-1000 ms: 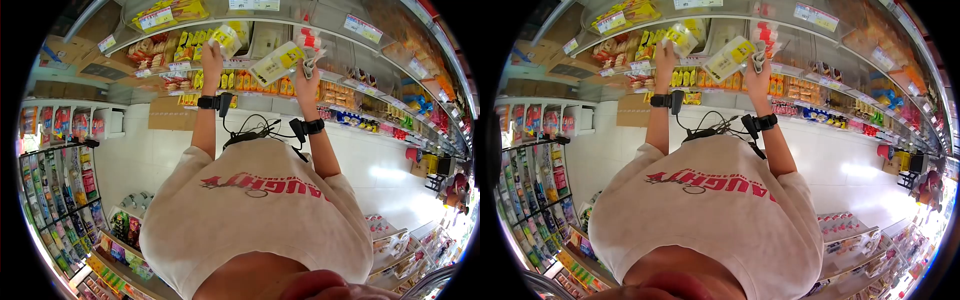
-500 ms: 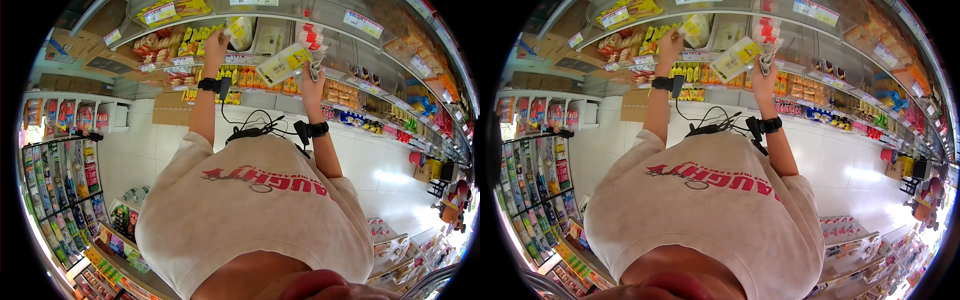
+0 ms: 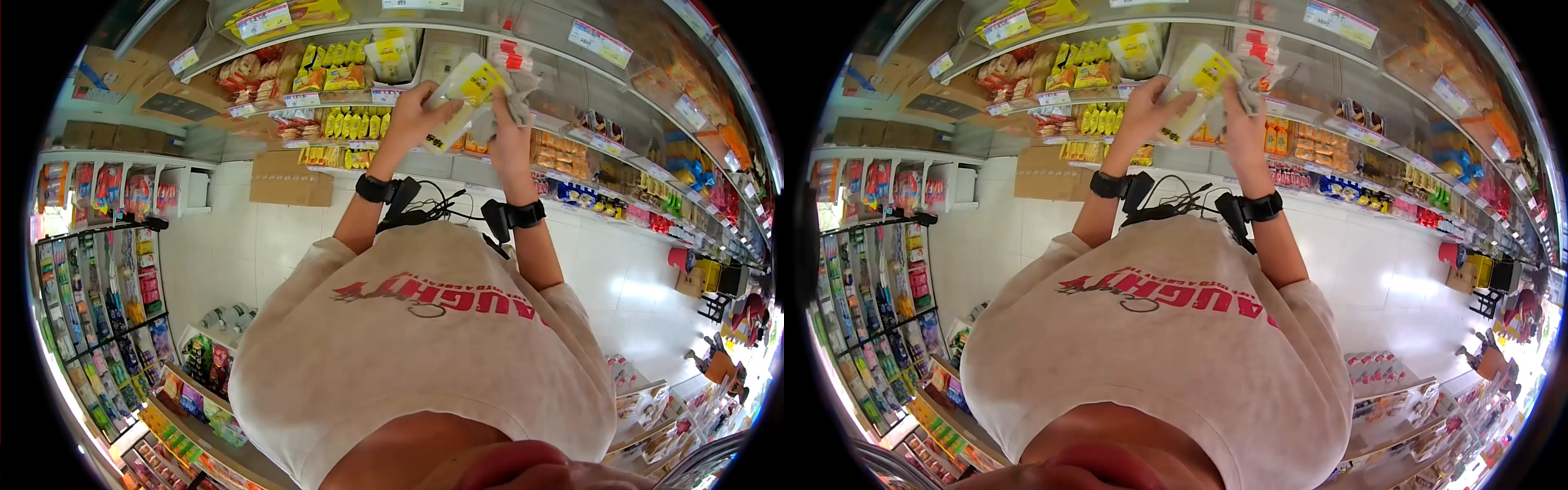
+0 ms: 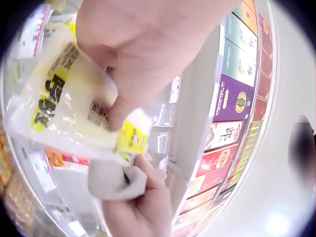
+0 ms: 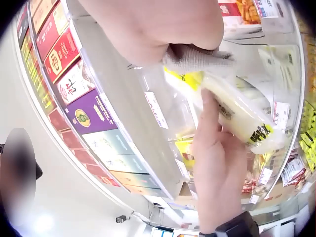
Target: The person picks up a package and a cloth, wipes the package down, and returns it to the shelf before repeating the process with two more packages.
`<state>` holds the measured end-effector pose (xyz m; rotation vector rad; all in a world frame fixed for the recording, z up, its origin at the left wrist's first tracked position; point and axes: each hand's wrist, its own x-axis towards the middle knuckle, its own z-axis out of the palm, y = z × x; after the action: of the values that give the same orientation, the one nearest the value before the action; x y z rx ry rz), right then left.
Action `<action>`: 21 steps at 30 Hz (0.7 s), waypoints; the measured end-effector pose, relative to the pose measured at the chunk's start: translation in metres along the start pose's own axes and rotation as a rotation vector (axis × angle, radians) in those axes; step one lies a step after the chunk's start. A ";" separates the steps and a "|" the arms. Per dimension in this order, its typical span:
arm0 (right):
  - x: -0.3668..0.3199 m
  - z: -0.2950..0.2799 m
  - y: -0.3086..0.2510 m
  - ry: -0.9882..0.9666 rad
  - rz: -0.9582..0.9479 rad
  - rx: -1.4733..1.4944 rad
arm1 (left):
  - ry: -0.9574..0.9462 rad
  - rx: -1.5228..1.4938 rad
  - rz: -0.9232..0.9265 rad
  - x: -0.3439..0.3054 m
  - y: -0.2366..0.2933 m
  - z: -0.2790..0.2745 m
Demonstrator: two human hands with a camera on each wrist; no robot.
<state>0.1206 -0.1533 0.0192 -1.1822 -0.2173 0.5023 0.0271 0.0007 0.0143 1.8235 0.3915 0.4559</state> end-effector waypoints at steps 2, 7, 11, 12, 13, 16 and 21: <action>-0.004 0.006 0.000 -0.037 -0.057 -0.018 | 0.012 -0.090 -0.045 -0.001 -0.003 0.007; 0.000 0.004 0.011 0.085 -0.286 -0.220 | 0.335 0.367 0.404 -0.014 0.027 0.020; -0.019 0.014 0.000 -0.112 -0.200 -0.482 | 0.091 -0.199 0.055 -0.026 0.035 0.029; -0.025 0.020 0.000 -0.160 -0.279 -0.547 | 0.022 -0.375 -0.146 -0.030 0.039 0.028; -0.029 0.032 0.003 -0.163 -0.536 -0.591 | 0.013 -0.426 -0.137 -0.030 0.041 0.027; -0.025 0.040 0.015 -0.205 -0.638 -0.395 | -0.022 -0.431 -0.084 -0.030 0.045 0.023; -0.001 0.016 0.022 -0.313 -0.071 -0.239 | 0.183 -0.292 -0.134 -0.034 0.043 0.012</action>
<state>0.1069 -0.1340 0.0051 -1.3187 -0.6002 0.6098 0.0054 -0.0381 0.0485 1.4684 0.5395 0.5579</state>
